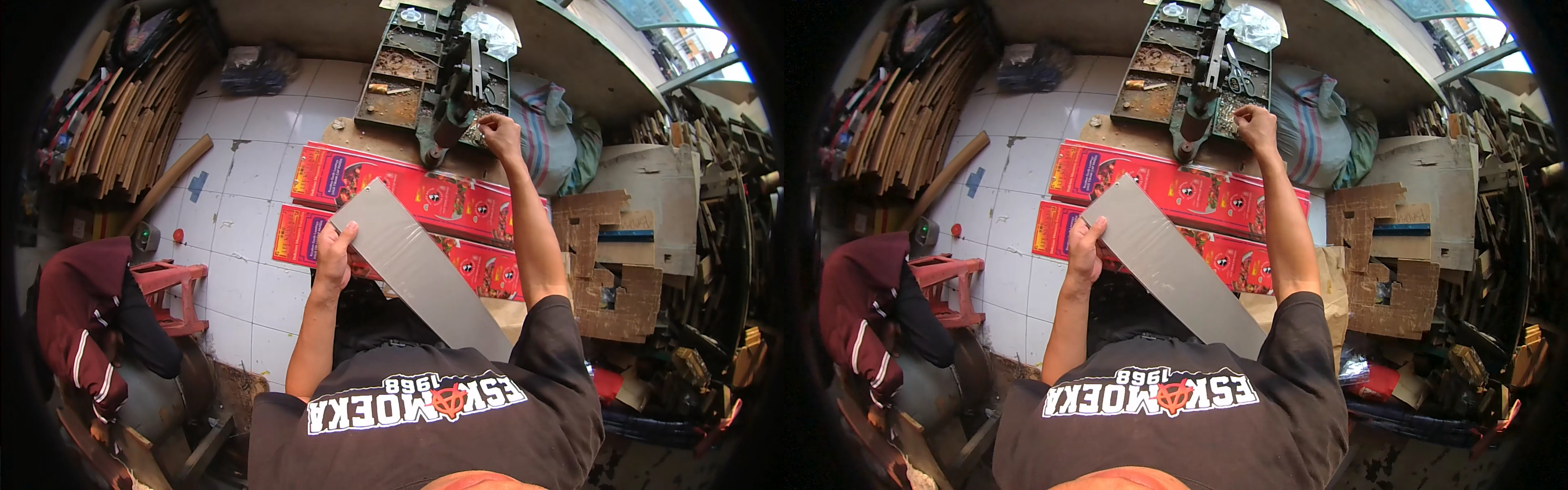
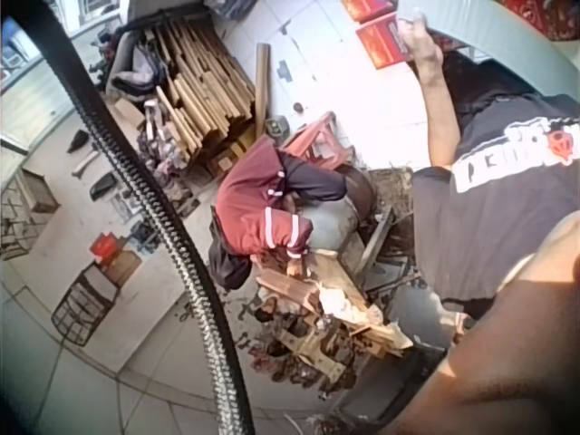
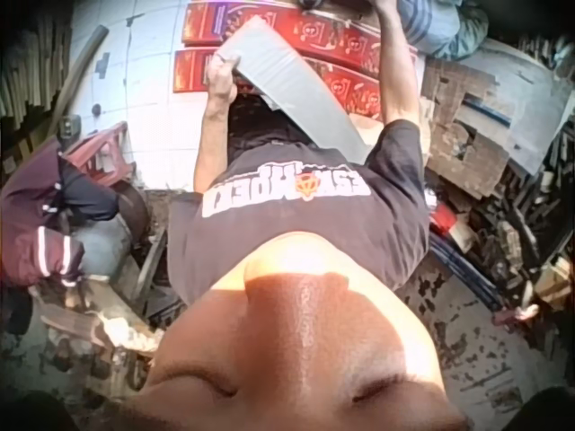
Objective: The person applies metal eyelets to long printed cardboard packaging using a manual eyelet press machine, picking eyelets from a tray and pressing them into the material one by one.
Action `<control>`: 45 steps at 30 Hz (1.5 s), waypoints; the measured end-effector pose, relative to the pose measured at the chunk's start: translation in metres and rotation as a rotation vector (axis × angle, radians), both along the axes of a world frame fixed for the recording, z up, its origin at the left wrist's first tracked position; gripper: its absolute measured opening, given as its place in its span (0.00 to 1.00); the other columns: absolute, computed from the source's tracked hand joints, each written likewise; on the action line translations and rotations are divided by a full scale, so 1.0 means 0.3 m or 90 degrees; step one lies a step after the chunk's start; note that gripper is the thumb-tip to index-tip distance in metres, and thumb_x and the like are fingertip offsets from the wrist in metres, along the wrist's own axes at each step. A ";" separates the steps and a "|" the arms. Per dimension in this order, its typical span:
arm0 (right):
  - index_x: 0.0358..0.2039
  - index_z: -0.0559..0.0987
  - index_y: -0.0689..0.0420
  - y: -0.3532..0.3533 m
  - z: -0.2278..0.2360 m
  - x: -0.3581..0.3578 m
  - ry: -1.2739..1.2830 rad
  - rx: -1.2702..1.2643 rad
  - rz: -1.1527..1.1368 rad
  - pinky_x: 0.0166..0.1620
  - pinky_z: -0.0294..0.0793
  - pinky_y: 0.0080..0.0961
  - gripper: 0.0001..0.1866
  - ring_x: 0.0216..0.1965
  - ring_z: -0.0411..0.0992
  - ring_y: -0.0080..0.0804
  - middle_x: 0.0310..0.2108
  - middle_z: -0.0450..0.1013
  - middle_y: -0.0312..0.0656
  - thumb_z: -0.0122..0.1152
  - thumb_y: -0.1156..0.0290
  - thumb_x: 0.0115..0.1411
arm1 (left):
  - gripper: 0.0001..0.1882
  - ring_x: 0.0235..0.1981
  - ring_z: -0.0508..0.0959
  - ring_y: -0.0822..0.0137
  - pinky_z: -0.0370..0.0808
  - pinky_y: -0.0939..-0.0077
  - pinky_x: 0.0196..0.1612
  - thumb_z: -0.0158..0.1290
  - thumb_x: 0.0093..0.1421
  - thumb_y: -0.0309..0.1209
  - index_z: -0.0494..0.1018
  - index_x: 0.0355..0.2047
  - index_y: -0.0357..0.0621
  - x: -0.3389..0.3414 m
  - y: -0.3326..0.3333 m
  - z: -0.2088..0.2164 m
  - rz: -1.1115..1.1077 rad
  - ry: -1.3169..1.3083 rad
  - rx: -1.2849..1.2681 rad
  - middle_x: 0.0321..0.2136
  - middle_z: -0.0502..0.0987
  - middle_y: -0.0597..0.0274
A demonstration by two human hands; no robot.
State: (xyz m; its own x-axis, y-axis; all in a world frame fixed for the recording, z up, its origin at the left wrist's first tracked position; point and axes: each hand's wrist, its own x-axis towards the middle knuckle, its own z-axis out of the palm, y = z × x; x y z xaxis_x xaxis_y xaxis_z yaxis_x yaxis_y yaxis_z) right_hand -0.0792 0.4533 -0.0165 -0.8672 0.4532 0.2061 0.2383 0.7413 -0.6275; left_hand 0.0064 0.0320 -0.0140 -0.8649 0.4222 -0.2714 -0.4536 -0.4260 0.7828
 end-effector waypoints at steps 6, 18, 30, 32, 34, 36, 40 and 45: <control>0.34 0.86 0.55 0.011 -0.009 0.010 0.059 -0.011 -0.058 0.38 0.78 0.26 0.08 0.30 0.81 0.28 0.29 0.82 0.42 0.66 0.70 0.53 | 0.19 0.46 0.78 0.68 0.75 0.72 0.50 0.50 0.66 0.28 0.67 0.55 0.30 0.002 0.017 -0.006 0.008 0.000 0.018 0.46 0.77 0.54; 0.34 0.83 0.64 -0.283 -0.026 0.128 0.136 -0.344 0.161 0.35 0.73 0.17 0.07 0.30 0.75 0.16 0.28 0.81 0.37 0.66 0.76 0.54 | 0.18 0.46 0.77 0.69 0.73 0.73 0.51 0.49 0.67 0.28 0.67 0.54 0.30 -0.001 0.005 -0.030 0.017 -0.004 0.016 0.46 0.77 0.55; 0.36 0.83 0.62 -0.334 -0.056 0.136 0.152 -0.363 0.164 0.34 0.73 0.16 0.08 0.30 0.74 0.15 0.28 0.80 0.35 0.69 0.77 0.54 | 0.22 0.31 0.84 0.63 0.85 0.68 0.29 0.48 0.66 0.33 0.63 0.57 0.33 -0.008 -0.007 -0.087 0.016 0.035 -0.025 0.40 0.79 0.50; 0.36 0.83 0.62 -0.338 -0.052 0.137 0.145 -0.344 0.156 0.33 0.73 0.16 0.08 0.29 0.73 0.15 0.27 0.78 0.35 0.70 0.75 0.54 | 0.22 0.29 0.84 0.62 0.85 0.67 0.28 0.49 0.66 0.34 0.62 0.57 0.34 -0.006 -0.010 -0.088 0.009 0.034 -0.030 0.39 0.79 0.49; 0.35 0.84 0.61 -0.345 -0.037 0.134 0.128 -0.355 0.140 0.31 0.72 0.17 0.09 0.27 0.72 0.16 0.25 0.77 0.34 0.70 0.72 0.54 | 0.23 0.27 0.84 0.62 0.85 0.67 0.27 0.49 0.66 0.34 0.62 0.57 0.34 -0.004 -0.015 -0.089 0.003 0.034 -0.031 0.38 0.79 0.50; 0.33 0.83 0.61 -0.349 -0.025 0.134 0.103 -0.321 0.136 0.30 0.70 0.18 0.10 0.25 0.70 0.16 0.24 0.74 0.34 0.71 0.70 0.54 | 0.22 0.26 0.83 0.62 0.85 0.67 0.26 0.49 0.66 0.34 0.62 0.56 0.34 -0.002 -0.017 -0.086 -0.001 0.036 -0.034 0.38 0.79 0.50; 0.32 0.82 0.63 -0.368 -0.016 0.127 0.111 -0.246 0.116 0.30 0.69 0.20 0.12 0.24 0.68 0.19 0.23 0.70 0.35 0.70 0.68 0.53 | 0.22 0.25 0.83 0.62 0.84 0.68 0.24 0.49 0.66 0.35 0.63 0.55 0.35 -0.003 -0.012 -0.086 -0.002 0.035 -0.035 0.37 0.79 0.51; 0.32 0.82 0.64 -0.394 -0.038 0.116 0.121 -0.275 0.108 0.30 0.69 0.21 0.11 0.25 0.69 0.20 0.23 0.70 0.37 0.70 0.69 0.53 | 0.19 0.39 0.79 0.67 0.76 0.71 0.44 0.50 0.66 0.31 0.66 0.54 0.32 0.012 -0.035 -0.038 0.024 -0.010 -0.014 0.44 0.78 0.54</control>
